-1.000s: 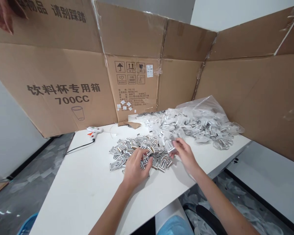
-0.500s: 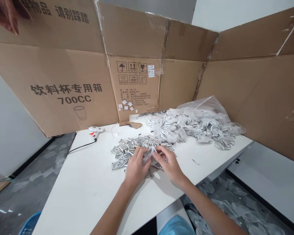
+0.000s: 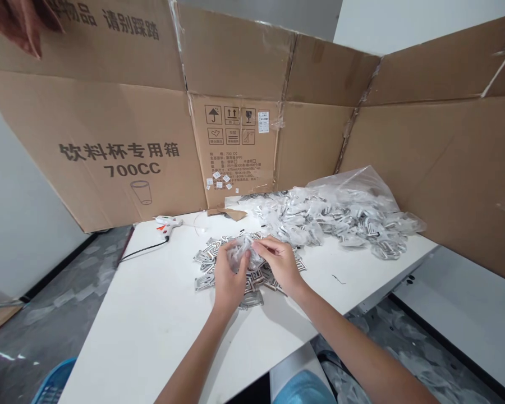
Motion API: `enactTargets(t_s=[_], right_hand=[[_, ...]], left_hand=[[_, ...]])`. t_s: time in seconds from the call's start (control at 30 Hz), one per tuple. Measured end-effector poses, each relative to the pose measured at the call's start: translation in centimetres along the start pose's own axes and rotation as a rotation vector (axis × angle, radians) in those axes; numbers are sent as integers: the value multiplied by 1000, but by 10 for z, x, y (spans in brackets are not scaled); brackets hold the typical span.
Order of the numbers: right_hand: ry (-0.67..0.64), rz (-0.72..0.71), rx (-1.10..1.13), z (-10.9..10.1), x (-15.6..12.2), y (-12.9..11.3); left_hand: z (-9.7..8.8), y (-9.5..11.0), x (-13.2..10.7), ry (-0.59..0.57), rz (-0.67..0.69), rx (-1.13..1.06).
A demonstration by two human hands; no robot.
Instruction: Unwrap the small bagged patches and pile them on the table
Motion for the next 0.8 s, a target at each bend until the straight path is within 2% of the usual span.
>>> enactTargets(t_s=[0.1, 0.27, 0.47, 0.53, 0.67, 0.77, 0.8], right_hand=[[-8, 73, 25, 8, 7, 1], [8, 253, 141, 16, 14, 2], [28, 299, 224, 18, 14, -2], [30, 266, 220, 19, 16, -1], [73, 85, 132, 12, 26, 2], [-96, 11, -10, 8, 36, 4], [-109, -22, -67, 4, 39, 3]], left_hand=[[0, -5, 1, 0, -48, 29], [2, -5, -1, -5, 41, 97], [1, -5, -1, -8, 72, 116], [2, -6, -1, -18, 60, 117], [3, -7, -3, -61, 63, 77], [2, -3, -6, -104, 125, 88], [2, -1, -7, -115, 152, 108]])
Point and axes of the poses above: each hand's wrist, its own x-axis towards the middle knuckle, its own z-axis out of the palm, y = z × x, the point moved 4 cm from there along x, towards the middle knuckle, and after that the axes turned 13 degrees about -z, right-handed, at the moved point
